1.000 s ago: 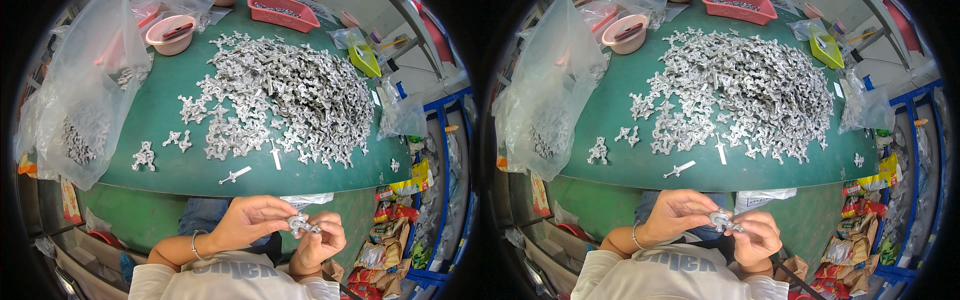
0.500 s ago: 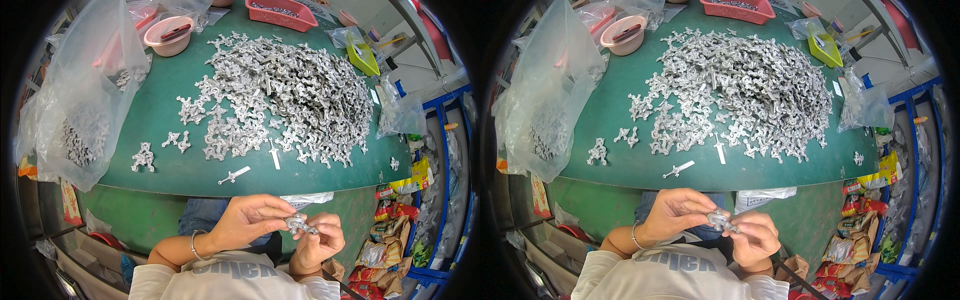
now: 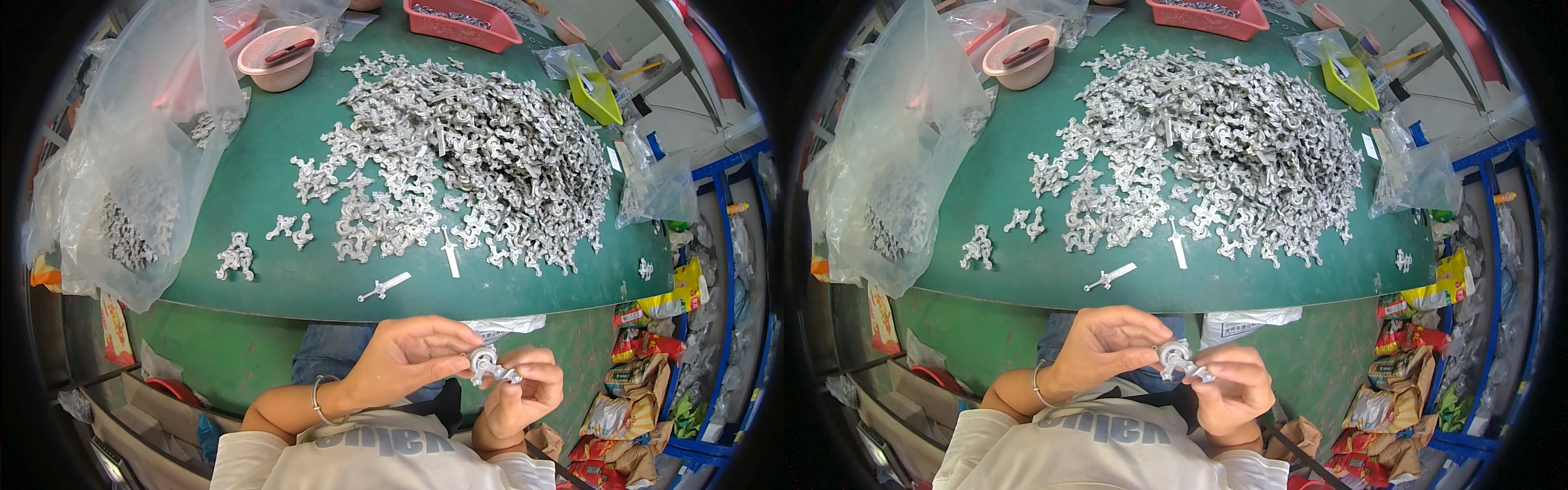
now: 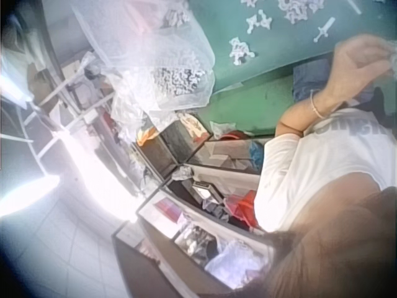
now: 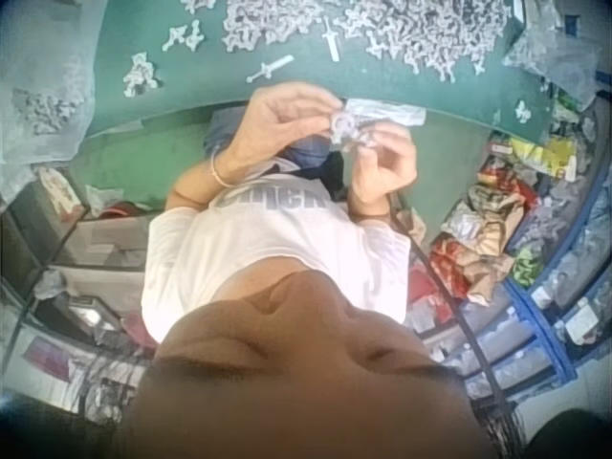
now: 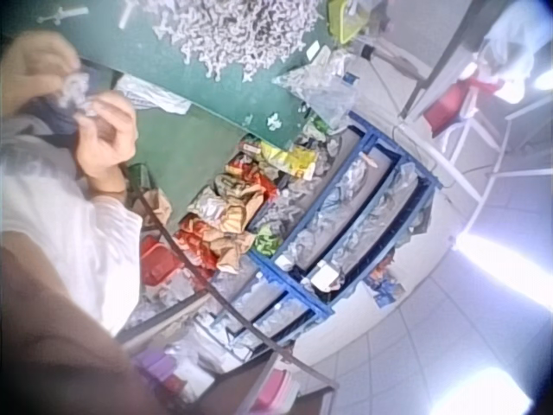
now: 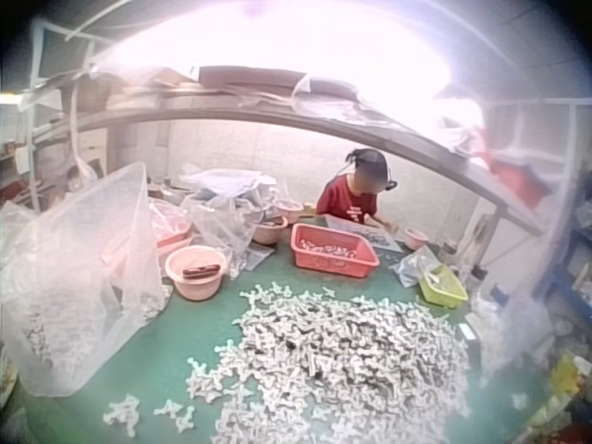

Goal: The person assembles small metallic toy sword components by hand, inserting a decorative cross-guard piece into the hilt section and checking the fit.

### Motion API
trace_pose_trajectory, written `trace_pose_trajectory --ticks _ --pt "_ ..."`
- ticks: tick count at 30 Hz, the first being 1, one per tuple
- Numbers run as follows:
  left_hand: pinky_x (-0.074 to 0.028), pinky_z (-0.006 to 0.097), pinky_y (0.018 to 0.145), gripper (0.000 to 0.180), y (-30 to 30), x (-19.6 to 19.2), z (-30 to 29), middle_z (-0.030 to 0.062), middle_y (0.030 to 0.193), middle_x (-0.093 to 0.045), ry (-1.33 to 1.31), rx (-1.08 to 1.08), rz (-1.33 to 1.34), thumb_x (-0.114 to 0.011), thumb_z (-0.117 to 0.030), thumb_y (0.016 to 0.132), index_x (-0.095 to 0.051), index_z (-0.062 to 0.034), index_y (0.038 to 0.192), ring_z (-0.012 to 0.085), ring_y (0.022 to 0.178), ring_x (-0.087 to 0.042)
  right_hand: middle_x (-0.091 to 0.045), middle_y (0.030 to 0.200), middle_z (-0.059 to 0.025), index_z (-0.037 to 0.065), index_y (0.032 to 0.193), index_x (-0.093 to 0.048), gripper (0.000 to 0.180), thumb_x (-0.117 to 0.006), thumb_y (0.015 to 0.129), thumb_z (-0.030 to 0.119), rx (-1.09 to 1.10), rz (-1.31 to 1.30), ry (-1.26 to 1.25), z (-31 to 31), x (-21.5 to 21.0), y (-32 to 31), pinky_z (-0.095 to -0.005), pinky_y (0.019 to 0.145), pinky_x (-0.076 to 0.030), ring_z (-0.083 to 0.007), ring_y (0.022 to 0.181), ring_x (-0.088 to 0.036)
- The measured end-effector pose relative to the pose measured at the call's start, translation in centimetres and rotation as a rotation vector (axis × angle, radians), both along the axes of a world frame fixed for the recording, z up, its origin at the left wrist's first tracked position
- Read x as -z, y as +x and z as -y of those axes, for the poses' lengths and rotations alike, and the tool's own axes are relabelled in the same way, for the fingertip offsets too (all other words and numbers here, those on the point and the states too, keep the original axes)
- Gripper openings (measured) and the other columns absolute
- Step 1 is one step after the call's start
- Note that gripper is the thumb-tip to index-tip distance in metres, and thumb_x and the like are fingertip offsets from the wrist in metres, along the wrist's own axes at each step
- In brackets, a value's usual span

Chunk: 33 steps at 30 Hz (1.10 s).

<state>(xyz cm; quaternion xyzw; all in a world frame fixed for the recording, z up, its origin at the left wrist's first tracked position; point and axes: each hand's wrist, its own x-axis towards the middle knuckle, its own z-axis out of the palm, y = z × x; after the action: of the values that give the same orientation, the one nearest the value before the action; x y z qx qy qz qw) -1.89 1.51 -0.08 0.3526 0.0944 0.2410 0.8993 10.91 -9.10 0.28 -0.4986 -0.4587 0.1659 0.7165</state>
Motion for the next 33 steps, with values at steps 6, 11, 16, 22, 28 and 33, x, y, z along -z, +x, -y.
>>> trace_pose_trajectory --ticks 6,11,16,22,28,33 --pt "-0.054 0.029 0.062 0.015 0.0 -0.2 0.1 0.0158 0.079 -0.063 -0.004 -0.025 -0.115 -0.052 0.003 0.085 -0.057 0.0099 0.097 0.0200 0.068 -0.064 -0.054 0.075 -0.0167 0.000 0.088 -0.041 0.021 -0.058 0.085 0.012 -0.049 -0.167 -0.044 -0.1 0.4 -0.3 -0.0270 0.050 -0.048 -0.0192 0.060 -0.056" --pt "-0.051 0.023 0.056 0.017 0.0 0.0 0.1 0.0106 0.074 -0.062 0.017 -0.035 -0.159 -0.054 -0.007 0.088 -0.058 0.0074 0.096 0.0134 0.063 -0.061 -0.054 0.073 -0.0167 0.000 0.088 -0.039 0.023 -0.056 0.087 0.016 -0.141 -0.414 -0.093 -0.2 0.1 -0.6 -0.0278 0.048 -0.047 -0.0204 0.058 -0.055" --pt "-0.050 0.023 0.054 0.017 0.0 0.0 -0.1 0.0091 0.072 -0.062 -0.008 -0.044 -0.191 -0.054 -0.008 0.088 -0.058 0.0071 0.093 0.0123 0.060 -0.059 -0.054 0.072 -0.0171 0.000 0.087 -0.038 0.023 -0.055 0.087 0.016 -0.227 -0.693 -0.173 -0.4 -0.4 -0.4 -0.0263 0.046 -0.048 -0.0217 0.060 -0.057" --pt "-0.050 0.026 0.064 0.016 0.3 0.6 0.1 0.0116 0.080 -0.062 0.031 -0.123 -0.133 -0.053 -0.004 0.087 -0.058 0.0081 0.097 0.0156 0.071 -0.061 -0.055 0.074 -0.0158 -0.002 0.089 -0.047 0.017 -0.060 0.082 0.005 -0.086 -0.402 -0.142 -0.2 0.0 -0.9 -0.0269 0.051 -0.049 -0.0226 0.063 -0.059" --pt "-0.047 0.026 0.083 0.021 0.0 0.5 -0.1 0.0113 0.101 -0.059 -0.005 -0.089 -0.048 -0.052 0.000 0.087 -0.055 0.0073 0.107 0.0141 0.092 -0.057 -0.059 0.081 -0.0156 -0.002 0.084 -0.060 0.017 -0.067 0.069 -0.006 -0.007 0.299 -0.109 0.0 -0.2 0.0 -0.0313 0.057 -0.048 -0.0235 0.066 -0.059" --pt "-0.047 0.026 0.082 0.024 -0.1 0.5 -0.1 0.0107 0.099 -0.060 -0.032 -0.081 -0.027 -0.052 0.000 0.087 -0.053 0.0069 0.110 0.0144 0.090 -0.058 -0.059 0.081 -0.0132 0.000 0.088 -0.060 0.024 -0.068 0.066 -0.008 -0.033 0.407 -0.078 0.0 -0.3 0.1 -0.0317 0.058 -0.048 -0.0246 0.066 -0.059"
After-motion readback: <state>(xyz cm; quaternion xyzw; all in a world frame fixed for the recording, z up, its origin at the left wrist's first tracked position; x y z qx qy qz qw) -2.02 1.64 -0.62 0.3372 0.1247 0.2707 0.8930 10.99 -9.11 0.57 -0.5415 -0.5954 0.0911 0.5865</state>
